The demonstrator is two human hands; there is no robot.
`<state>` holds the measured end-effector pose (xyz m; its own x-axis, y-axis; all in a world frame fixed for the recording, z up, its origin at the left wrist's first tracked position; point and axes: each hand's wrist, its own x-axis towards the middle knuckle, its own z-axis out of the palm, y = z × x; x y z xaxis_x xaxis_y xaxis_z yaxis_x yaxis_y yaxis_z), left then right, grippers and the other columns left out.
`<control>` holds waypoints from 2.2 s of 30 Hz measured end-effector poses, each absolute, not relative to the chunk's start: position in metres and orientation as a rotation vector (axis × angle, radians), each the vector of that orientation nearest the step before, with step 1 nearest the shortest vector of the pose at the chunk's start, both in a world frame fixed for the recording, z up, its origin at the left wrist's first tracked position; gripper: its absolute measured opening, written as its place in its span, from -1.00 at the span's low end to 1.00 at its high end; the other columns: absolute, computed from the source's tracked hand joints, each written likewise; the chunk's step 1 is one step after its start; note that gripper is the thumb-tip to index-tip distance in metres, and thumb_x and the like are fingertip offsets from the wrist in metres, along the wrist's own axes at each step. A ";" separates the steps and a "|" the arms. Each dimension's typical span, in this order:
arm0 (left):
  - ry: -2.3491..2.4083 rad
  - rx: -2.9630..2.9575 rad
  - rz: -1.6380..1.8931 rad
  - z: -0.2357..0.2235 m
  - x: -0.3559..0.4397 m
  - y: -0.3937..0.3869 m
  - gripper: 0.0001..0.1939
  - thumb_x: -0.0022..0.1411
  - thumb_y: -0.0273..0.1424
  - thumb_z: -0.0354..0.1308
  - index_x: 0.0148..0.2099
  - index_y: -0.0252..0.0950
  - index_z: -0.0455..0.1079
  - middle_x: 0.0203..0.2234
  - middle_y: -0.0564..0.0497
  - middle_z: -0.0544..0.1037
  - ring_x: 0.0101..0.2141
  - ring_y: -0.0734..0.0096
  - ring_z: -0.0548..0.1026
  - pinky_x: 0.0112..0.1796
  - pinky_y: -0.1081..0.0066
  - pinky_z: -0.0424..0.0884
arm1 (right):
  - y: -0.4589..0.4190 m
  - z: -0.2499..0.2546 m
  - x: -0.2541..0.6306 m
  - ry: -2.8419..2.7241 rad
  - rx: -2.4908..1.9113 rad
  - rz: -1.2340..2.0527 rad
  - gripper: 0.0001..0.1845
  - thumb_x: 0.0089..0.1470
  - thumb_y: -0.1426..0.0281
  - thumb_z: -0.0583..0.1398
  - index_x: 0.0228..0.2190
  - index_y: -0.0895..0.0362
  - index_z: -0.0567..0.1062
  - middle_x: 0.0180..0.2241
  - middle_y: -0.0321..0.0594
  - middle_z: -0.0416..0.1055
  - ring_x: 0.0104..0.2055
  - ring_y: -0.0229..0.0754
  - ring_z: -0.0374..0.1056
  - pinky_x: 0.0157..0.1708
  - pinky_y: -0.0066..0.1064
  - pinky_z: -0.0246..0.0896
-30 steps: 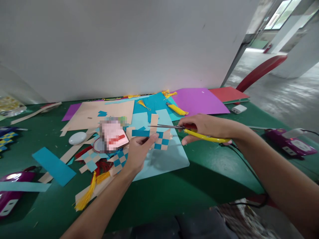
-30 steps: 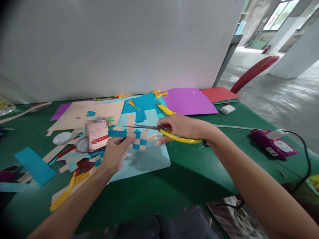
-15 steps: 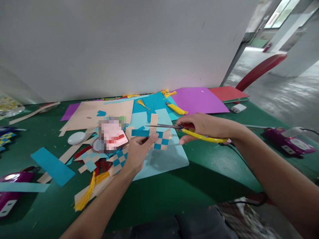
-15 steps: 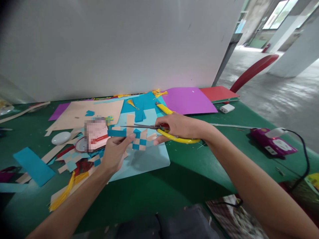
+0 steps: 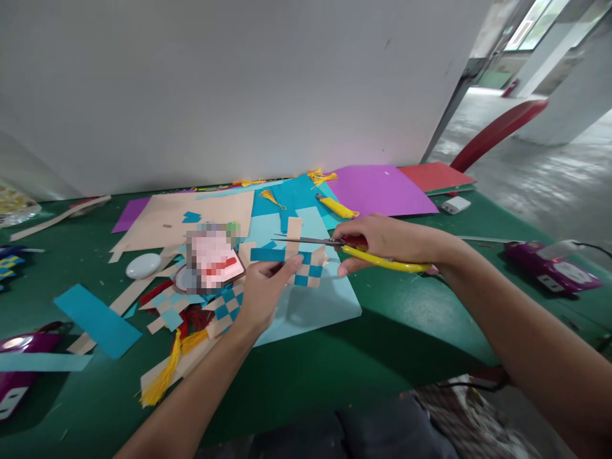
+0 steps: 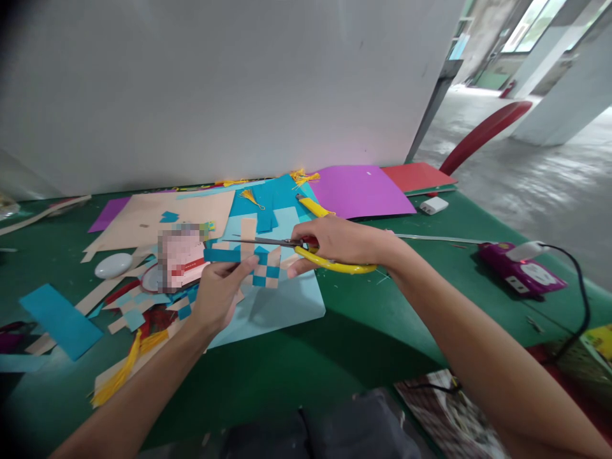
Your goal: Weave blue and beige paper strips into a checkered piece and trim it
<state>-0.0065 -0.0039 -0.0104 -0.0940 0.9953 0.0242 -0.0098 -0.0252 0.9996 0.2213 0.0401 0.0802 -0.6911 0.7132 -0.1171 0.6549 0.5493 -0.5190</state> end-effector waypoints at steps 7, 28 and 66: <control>1.255 1.165 1.294 -0.008 -0.005 -0.004 -0.72 -0.01 -0.21 0.33 -0.56 -0.30 0.45 -0.60 0.07 0.41 -0.47 0.42 0.36 -0.51 0.48 0.23 | 0.040 0.081 0.221 -2.654 -1.202 0.809 -0.49 -0.02 -0.11 0.15 -0.33 0.09 0.42 -0.43 -0.27 0.34 -0.46 -0.26 0.13 -0.48 -0.41 -0.10; 1.266 1.174 1.282 -0.008 -0.005 -0.004 -0.59 -0.01 -0.24 0.32 -0.70 -0.28 0.25 -0.74 0.14 0.16 -0.59 0.50 0.21 -0.52 0.47 0.21 | 0.040 0.083 0.221 -2.665 -1.201 0.818 -0.48 -0.04 -0.11 0.15 -0.32 0.09 0.43 -0.47 -0.29 0.29 -0.49 -0.27 0.07 -0.48 -0.41 -0.14; 1.272 1.315 1.047 -0.007 -0.006 -0.003 -0.72 -0.10 -0.29 0.39 -0.43 -0.30 0.37 -0.60 0.14 0.30 -0.54 0.54 0.28 -0.53 0.52 0.15 | 0.044 0.054 0.178 -2.082 -0.894 1.418 -0.70 -0.07 0.35 0.27 -0.28 0.11 0.33 -0.42 -0.36 0.30 -0.42 -0.33 0.22 -0.43 -0.46 0.12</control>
<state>-0.0055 -0.0031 -0.0070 0.0767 0.9958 -0.0502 0.1424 0.0389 0.9890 0.1775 0.0440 0.0539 -0.6807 0.7324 0.0163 0.2533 0.2562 -0.9329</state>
